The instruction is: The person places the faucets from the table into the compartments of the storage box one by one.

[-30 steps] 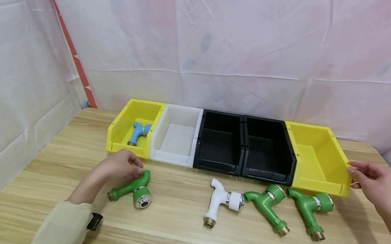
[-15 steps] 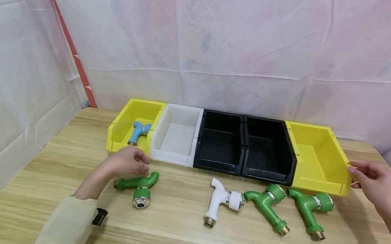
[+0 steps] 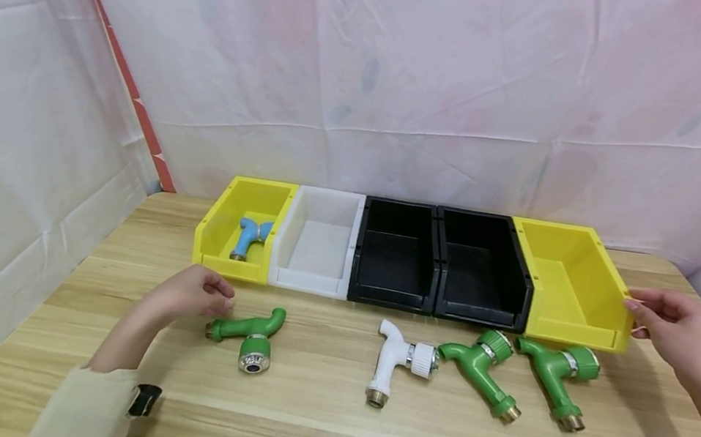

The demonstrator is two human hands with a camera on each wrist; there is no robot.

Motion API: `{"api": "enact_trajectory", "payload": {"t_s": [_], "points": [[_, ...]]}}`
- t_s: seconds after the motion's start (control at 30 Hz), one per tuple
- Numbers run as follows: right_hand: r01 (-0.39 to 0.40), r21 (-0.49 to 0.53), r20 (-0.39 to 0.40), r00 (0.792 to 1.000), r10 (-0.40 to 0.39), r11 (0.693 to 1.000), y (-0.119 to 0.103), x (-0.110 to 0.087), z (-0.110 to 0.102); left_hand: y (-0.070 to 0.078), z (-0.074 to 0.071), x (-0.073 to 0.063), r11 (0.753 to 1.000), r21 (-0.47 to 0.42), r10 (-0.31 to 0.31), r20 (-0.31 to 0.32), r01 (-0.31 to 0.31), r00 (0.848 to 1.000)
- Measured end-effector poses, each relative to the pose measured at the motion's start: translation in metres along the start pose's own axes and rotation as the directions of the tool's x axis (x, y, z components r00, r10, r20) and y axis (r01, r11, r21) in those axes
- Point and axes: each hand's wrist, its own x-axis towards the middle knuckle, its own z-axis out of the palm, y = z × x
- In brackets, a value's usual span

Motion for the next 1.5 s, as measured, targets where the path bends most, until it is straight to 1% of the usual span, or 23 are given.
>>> {"api": "enact_trajectory", "payload": {"t_s": [0.1, 0.23, 0.53, 0.7, 0.8, 1.07, 1.27, 1.5], "points": [[0.003, 0.002, -0.002, 1.000, -0.003, 1.000, 0.000, 0.000, 0.000, -0.005, -0.002, -0.003, 1.000, 0.020, 0.013, -0.006, -0.013, 1.000], [0.008, 0.008, -0.005, 1.000, -0.008, 1.000, 0.000, 0.000, 0.001, -0.010, -0.004, -0.006, 0.999, 0.021, 0.029, 0.000, -0.029, 1.000], [-0.005, 0.007, -0.007, 1.000, 0.005, 1.000, 0.000, 0.000, 0.001, -0.016, 0.000, -0.008, 1.000, -0.004, -0.021, 0.013, 0.021, 1.000], [0.000, 0.007, -0.008, 1.000, 0.000, 1.000, 0.000, 0.000, 0.001, -0.018, 0.003, -0.008, 1.000, 0.000, -0.030, 0.024, 0.030, 0.999], [0.002, 0.006, -0.011, 1.000, -0.002, 1.000, 0.000, 0.000, 0.001, -0.018, 0.005, -0.008, 0.999, -0.007, -0.035, 0.019, 0.035, 0.999], [0.005, 0.014, -0.014, 1.000, -0.004, 1.000, 0.004, 0.001, 0.001, -0.018, 0.006, -0.008, 1.000, -0.018, -0.025, 0.032, 0.025, 0.999], [-0.003, 0.008, -0.011, 1.000, 0.003, 1.000, 0.003, 0.000, 0.001, -0.017, 0.006, -0.008, 1.000, 0.007, -0.030, 0.038, 0.030, 0.999], [-0.011, -0.010, -0.003, 1.000, 0.011, 1.000, 0.000, 0.000, 0.001, -0.018, 0.006, -0.007, 1.000, 0.007, -0.025, 0.053, 0.024, 0.998]]}}
